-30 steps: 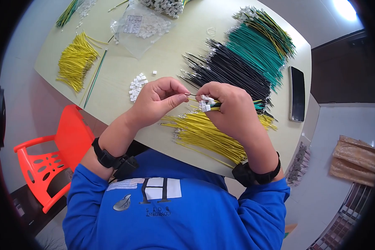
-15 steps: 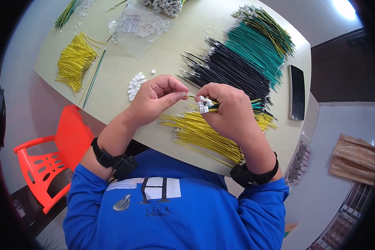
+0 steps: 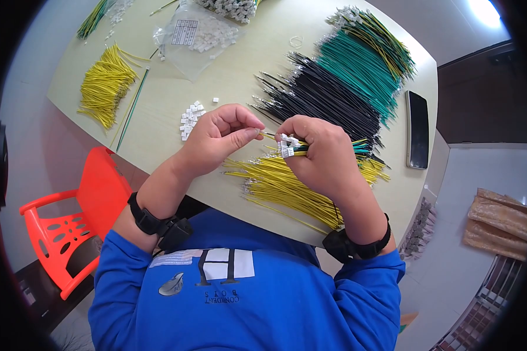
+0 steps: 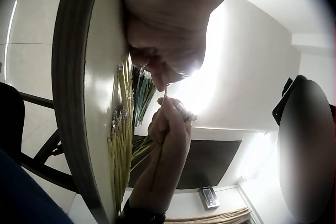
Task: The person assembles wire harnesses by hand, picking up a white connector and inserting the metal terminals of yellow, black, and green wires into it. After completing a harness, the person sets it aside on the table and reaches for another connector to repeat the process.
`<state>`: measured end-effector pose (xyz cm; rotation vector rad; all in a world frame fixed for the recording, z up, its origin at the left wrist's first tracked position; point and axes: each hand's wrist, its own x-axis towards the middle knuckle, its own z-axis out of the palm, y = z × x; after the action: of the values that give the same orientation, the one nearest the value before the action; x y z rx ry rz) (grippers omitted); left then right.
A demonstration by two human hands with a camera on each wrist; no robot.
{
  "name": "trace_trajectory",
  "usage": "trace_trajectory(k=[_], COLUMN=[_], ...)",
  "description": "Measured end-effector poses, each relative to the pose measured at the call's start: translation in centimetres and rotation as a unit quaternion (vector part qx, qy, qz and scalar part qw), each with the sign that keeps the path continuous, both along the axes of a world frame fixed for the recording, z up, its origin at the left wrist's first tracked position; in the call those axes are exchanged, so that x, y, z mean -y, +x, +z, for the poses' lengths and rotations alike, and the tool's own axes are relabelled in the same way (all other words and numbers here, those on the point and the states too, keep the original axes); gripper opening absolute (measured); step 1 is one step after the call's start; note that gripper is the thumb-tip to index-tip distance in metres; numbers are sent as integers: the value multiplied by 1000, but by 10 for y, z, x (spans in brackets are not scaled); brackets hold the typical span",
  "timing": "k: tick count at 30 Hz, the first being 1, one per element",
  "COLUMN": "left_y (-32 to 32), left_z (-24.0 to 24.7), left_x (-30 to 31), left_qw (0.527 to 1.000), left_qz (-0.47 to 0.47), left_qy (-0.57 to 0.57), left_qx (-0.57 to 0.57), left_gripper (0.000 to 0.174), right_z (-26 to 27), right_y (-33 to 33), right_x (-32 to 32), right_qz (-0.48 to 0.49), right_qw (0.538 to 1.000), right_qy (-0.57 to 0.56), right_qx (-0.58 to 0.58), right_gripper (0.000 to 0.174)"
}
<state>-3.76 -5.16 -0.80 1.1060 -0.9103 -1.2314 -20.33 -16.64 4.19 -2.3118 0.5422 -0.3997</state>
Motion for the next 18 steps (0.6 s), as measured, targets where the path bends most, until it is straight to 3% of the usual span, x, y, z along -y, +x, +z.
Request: trace_trajectory(k=[11, 18], left_y=[-3, -1], left_z=[-7, -8], left_x=[2, 0], left_qw=[998, 999], left_qz=[23, -15], left_qy=[-14, -3], left_qx=[62, 51], left_gripper=[10, 13], right_z=[-5, -8], right_y=[2, 3], right_x=[-6, -5], right_qz=[10, 11], right_qw=[999, 999], right_qy=[-25, -28], right_qx=[22, 23], right_gripper=[6, 7])
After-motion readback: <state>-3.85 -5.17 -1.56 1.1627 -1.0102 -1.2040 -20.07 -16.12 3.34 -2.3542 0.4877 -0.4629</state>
